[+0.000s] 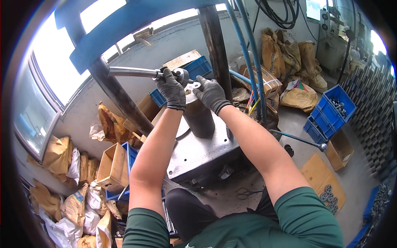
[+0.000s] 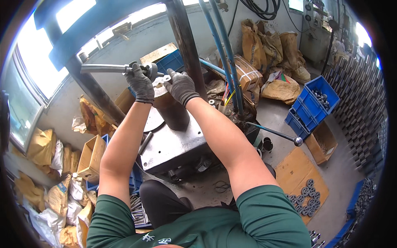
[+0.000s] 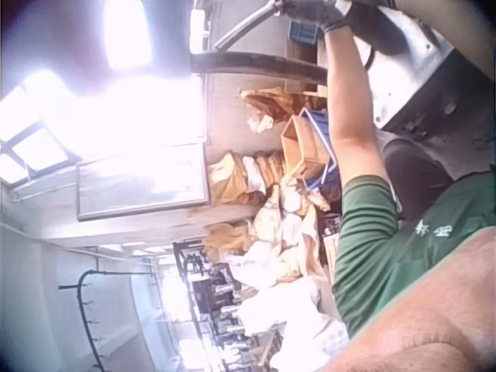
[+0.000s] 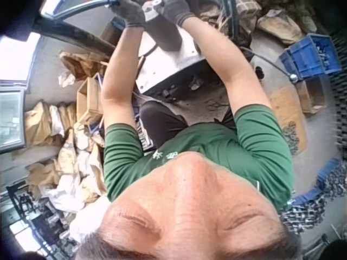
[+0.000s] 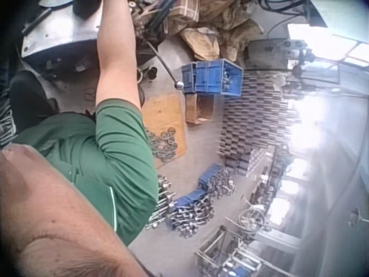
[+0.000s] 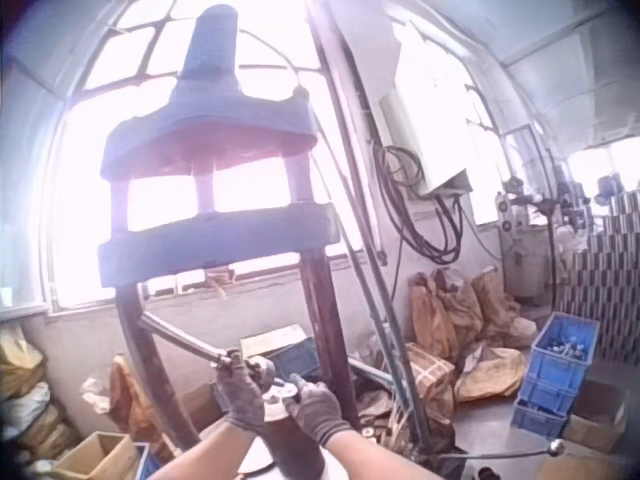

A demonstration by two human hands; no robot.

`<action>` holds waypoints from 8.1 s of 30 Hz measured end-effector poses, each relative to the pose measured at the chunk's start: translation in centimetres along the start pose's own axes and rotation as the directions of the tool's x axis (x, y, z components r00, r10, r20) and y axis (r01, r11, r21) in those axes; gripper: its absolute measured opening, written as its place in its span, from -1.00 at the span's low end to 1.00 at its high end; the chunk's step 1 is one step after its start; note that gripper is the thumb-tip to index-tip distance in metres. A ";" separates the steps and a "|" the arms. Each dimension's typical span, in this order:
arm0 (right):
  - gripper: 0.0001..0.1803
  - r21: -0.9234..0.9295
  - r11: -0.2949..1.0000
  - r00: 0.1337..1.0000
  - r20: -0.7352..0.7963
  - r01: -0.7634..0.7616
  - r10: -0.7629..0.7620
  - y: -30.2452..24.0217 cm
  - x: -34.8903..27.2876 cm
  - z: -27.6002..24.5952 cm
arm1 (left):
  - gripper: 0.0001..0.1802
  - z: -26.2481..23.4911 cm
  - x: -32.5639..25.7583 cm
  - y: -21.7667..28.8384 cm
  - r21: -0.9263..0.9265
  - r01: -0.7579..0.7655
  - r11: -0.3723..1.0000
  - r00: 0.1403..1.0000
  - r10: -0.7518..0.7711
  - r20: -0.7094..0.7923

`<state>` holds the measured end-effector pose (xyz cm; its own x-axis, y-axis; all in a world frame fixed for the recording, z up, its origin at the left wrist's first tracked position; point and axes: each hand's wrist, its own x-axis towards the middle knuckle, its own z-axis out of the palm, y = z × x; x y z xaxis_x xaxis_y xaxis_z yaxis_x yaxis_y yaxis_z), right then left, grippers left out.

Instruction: Assembling metal rods and gears using an industrial press.

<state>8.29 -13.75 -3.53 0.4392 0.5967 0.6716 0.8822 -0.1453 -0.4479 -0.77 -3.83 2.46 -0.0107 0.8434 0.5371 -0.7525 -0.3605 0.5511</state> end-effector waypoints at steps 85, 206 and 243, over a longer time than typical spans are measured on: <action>-0.83 -0.392 0.915 0.953 0.300 0.095 0.030 8.2 -19.1 -32.6 | -0.58 3.2 6.2 -4.3 0.804 -0.213 0.555 0.926 -0.148 0.347; -0.78 -0.219 0.975 0.709 0.694 0.043 0.125 7.6 -27.5 -33.9 | -0.62 4.0 4.1 -1.9 0.815 -0.288 0.502 0.877 -0.205 0.436; -0.72 -0.211 0.977 0.648 0.750 0.040 0.135 8.9 -28.0 -34.5 | -0.70 4.7 3.3 -1.3 0.788 -0.187 0.587 0.886 -0.245 0.393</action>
<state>9.69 -58.98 -5.95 0.2765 0.9586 -0.0683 0.9150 -0.2843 -0.2863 3.23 -2.48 6.49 0.4332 0.6794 0.5922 0.0791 -0.6832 0.7260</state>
